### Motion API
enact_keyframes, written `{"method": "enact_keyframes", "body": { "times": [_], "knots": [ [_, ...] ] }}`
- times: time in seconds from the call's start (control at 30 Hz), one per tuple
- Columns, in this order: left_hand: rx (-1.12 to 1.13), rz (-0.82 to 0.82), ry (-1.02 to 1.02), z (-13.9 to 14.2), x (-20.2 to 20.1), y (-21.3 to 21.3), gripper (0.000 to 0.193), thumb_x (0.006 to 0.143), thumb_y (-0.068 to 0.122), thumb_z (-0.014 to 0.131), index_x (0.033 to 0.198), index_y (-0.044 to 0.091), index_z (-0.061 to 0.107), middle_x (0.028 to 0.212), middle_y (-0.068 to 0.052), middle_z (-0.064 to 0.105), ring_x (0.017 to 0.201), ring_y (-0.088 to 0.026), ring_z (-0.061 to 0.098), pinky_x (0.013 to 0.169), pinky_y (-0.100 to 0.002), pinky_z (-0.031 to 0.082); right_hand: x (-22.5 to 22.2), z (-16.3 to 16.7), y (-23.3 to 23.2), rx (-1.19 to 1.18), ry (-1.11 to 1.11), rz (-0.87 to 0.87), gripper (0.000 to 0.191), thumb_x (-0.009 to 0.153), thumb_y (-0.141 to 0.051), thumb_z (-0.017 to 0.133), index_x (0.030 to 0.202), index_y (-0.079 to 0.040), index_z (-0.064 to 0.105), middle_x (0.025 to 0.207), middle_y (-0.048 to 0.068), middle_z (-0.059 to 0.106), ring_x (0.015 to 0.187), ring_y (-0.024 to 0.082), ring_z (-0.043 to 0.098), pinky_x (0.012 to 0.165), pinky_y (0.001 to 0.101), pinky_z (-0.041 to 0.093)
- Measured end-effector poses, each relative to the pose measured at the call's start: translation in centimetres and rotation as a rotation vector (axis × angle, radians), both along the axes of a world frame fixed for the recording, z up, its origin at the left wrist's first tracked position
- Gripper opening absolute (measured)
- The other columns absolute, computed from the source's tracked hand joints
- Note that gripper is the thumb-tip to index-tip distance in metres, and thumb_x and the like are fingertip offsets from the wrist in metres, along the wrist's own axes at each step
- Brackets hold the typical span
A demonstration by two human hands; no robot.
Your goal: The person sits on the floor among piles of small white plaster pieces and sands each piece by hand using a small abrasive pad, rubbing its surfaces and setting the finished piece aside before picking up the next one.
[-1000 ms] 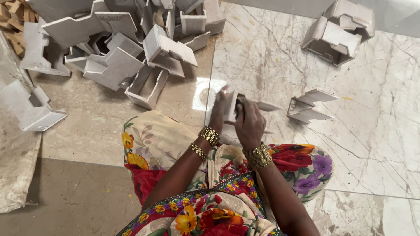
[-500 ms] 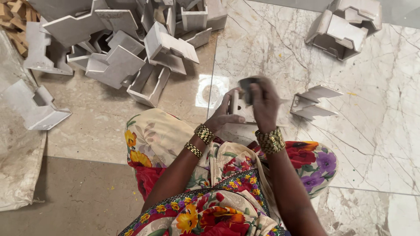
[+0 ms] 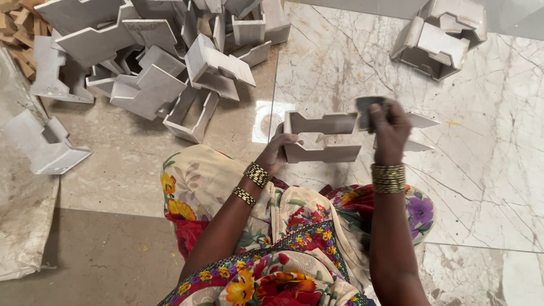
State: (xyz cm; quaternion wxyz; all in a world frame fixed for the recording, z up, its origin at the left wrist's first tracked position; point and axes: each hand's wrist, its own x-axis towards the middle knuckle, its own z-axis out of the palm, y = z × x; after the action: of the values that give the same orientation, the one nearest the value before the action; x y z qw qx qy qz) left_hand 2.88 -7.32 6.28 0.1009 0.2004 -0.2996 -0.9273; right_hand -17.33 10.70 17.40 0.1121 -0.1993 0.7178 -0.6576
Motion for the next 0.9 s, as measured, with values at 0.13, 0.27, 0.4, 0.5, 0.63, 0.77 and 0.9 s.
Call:
{"method": "enact_keyframes", "body": {
  "times": [0.13, 0.27, 0.4, 0.5, 0.63, 0.77, 0.9],
  "knots": [
    [0.274, -0.006, 0.001, -1.0, 0.2, -0.9, 0.067, 0.087, 0.039, 0.068, 0.139, 0.001, 0.05, 0.124, -0.017, 0.064, 0.113, -0.031, 0.067, 0.098, -0.049, 0.054, -0.6, -0.4, 1.1, -0.03, -0.043, 0.181, 0.011, 0.107, -0.011, 0.065, 0.114, -0.003, 0.066, 0.104, 0.008, 0.073, 0.085, 0.015, 0.07, 0.068, 0.0261, 0.055],
    [0.343, -0.114, 0.069, -1.1, 0.5, -1.9, 0.069, 0.09, 0.045, 0.063, 0.144, 0.004, 0.049, 0.131, -0.016, 0.063, 0.119, -0.031, 0.064, 0.104, -0.051, 0.051, -0.3, -1.9, 1.5, -0.238, -0.122, 0.293, 0.012, 0.106, -0.006, 0.061, 0.116, -0.003, 0.066, 0.106, 0.008, 0.074, 0.091, 0.014, 0.073, 0.079, 0.0284, 0.063],
    [0.404, -0.155, 0.036, -0.9, 0.2, -1.7, 0.075, 0.084, 0.055, 0.058, 0.142, 0.009, 0.048, 0.129, -0.015, 0.065, 0.116, -0.032, 0.065, 0.098, -0.056, 0.052, 0.2, -4.6, 1.5, -0.222, -0.036, 0.138, 0.006, 0.111, -0.004, 0.068, 0.11, -0.003, 0.062, 0.096, 0.009, 0.071, 0.077, 0.015, 0.068, 0.064, 0.0281, 0.054],
    [0.392, -0.159, 0.037, -1.8, -1.0, -0.6, 0.081, 0.085, 0.065, 0.056, 0.143, 0.009, 0.047, 0.131, -0.014, 0.062, 0.116, -0.032, 0.064, 0.096, -0.061, 0.052, 1.8, -7.1, 0.7, -0.055, -0.103, 0.238, 0.018, 0.1, -0.004, 0.069, 0.117, -0.001, 0.066, 0.101, 0.007, 0.071, 0.088, 0.013, 0.072, 0.075, 0.027, 0.06],
    [0.304, 0.304, -0.129, -3.9, -3.8, 1.7, 0.1, 0.095, 0.077, 0.053, 0.156, -0.002, 0.041, 0.146, -0.021, 0.049, 0.132, -0.035, 0.05, 0.114, -0.052, 0.042, 5.2, -10.7, -1.5, 0.052, -0.064, 0.317, 0.021, 0.101, -0.005, 0.066, 0.121, 0.0, 0.066, 0.106, 0.006, 0.072, 0.098, 0.012, 0.071, 0.083, 0.0239, 0.061],
    [-0.07, 0.459, -0.508, -4.5, -5.2, 3.7, 0.101, 0.09, 0.075, 0.047, 0.158, 0.005, 0.021, 0.162, -0.013, 0.027, 0.15, -0.028, 0.031, 0.12, -0.044, 0.029, 7.3, -12.9, -4.4, -0.008, -0.314, 0.279, 0.026, 0.101, -0.004, 0.061, 0.126, 0.0, 0.065, 0.108, 0.007, 0.072, 0.095, 0.014, 0.067, 0.08, 0.0265, 0.057],
    [-0.585, 0.366, -0.55, -4.3, -4.2, 4.8, 0.094, 0.097, 0.067, 0.046, 0.162, 0.004, 0.022, 0.166, -0.022, 0.021, 0.154, -0.034, 0.022, 0.124, -0.041, 0.021, 8.5, -13.0, -7.7, 0.11, -0.136, 0.277, 0.031, 0.098, -0.005, 0.062, 0.129, -0.001, 0.061, 0.107, 0.011, 0.074, 0.095, 0.017, 0.069, 0.081, 0.0312, 0.058]
  ]
}}
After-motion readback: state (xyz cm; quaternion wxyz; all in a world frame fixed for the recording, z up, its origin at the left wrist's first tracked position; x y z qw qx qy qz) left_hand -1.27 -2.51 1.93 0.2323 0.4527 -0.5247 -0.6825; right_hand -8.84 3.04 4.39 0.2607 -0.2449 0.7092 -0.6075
